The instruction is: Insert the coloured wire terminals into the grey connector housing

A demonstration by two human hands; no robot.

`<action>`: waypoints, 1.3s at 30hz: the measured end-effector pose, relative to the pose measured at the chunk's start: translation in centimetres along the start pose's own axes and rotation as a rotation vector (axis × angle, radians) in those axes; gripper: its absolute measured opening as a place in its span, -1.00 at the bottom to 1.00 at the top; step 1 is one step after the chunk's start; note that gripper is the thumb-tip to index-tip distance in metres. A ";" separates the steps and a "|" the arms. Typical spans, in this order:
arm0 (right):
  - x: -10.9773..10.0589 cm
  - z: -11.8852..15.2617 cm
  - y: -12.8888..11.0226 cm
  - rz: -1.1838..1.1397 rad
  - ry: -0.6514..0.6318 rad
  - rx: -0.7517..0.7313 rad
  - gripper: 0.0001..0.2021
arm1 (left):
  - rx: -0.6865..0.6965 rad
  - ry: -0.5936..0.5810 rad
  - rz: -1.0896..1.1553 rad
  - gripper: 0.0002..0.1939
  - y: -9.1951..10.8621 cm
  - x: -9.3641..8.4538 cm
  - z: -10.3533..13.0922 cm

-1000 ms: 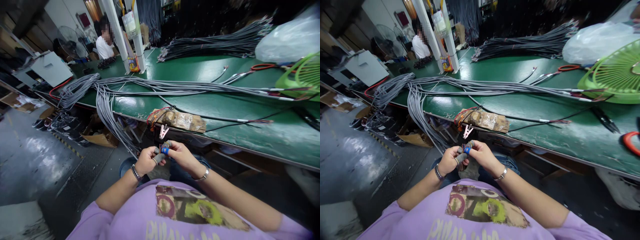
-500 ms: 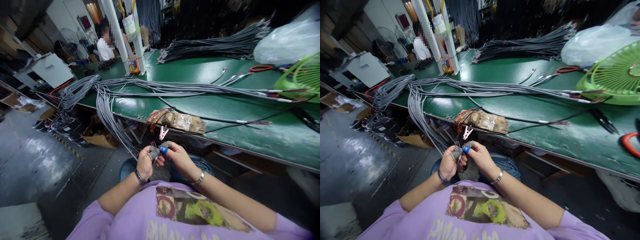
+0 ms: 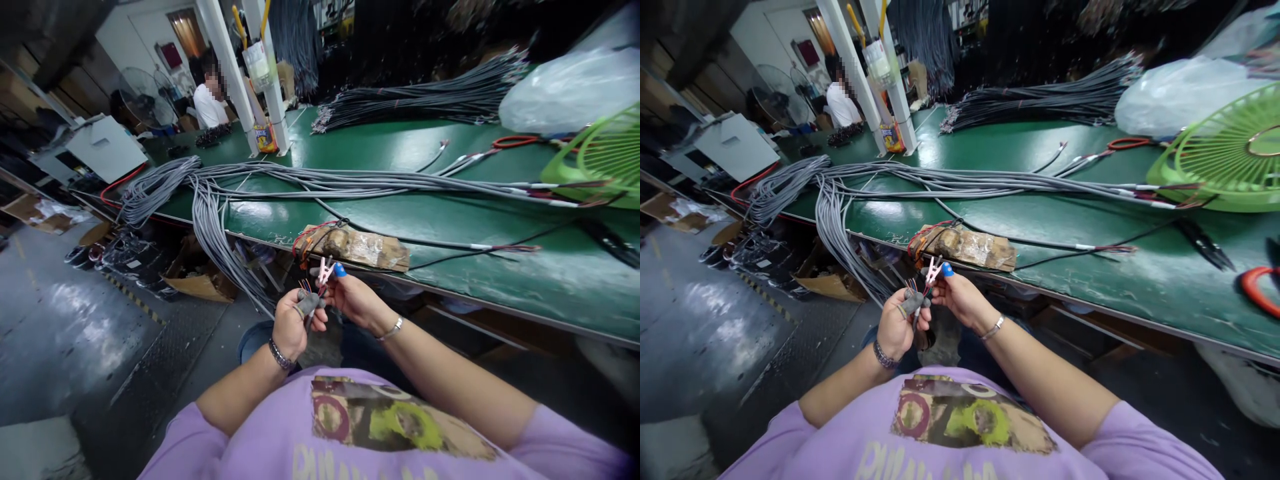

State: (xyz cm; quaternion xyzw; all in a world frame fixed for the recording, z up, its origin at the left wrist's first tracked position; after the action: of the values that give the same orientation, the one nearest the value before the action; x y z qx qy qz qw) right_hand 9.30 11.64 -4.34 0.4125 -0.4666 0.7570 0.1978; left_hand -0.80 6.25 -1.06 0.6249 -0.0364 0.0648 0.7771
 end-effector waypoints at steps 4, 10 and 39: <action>0.8 -0.4 -1.1 0.045 -0.008 -0.147 -0.57 | -0.011 -0.003 0.006 -0.78 0.3 0.2 -0.6; 1.2 -0.7 -0.3 -0.169 0.015 -0.054 -0.64 | -0.025 0.000 -0.021 -0.79 -0.1 -0.1 -1.0; 2.1 4.2 -1.1 0.464 -0.024 -0.202 -0.70 | -0.004 -0.138 -0.391 -0.65 -0.7 0.0 0.8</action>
State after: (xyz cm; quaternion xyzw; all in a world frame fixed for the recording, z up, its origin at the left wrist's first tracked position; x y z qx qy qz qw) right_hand 10.73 8.33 -1.12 0.2815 -0.6245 0.7266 0.0532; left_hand -0.70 5.36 -1.56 0.6216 0.0320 -0.1303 0.7717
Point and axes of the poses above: each hand's wrist, its own z-axis away from the middle knuckle, its own x-axis out of the palm, y = z × x, the point moved 7 cm from there along -z, towards the middle knuckle, and after that the axes turned 14 degrees about -z, right-handed, at the moved point
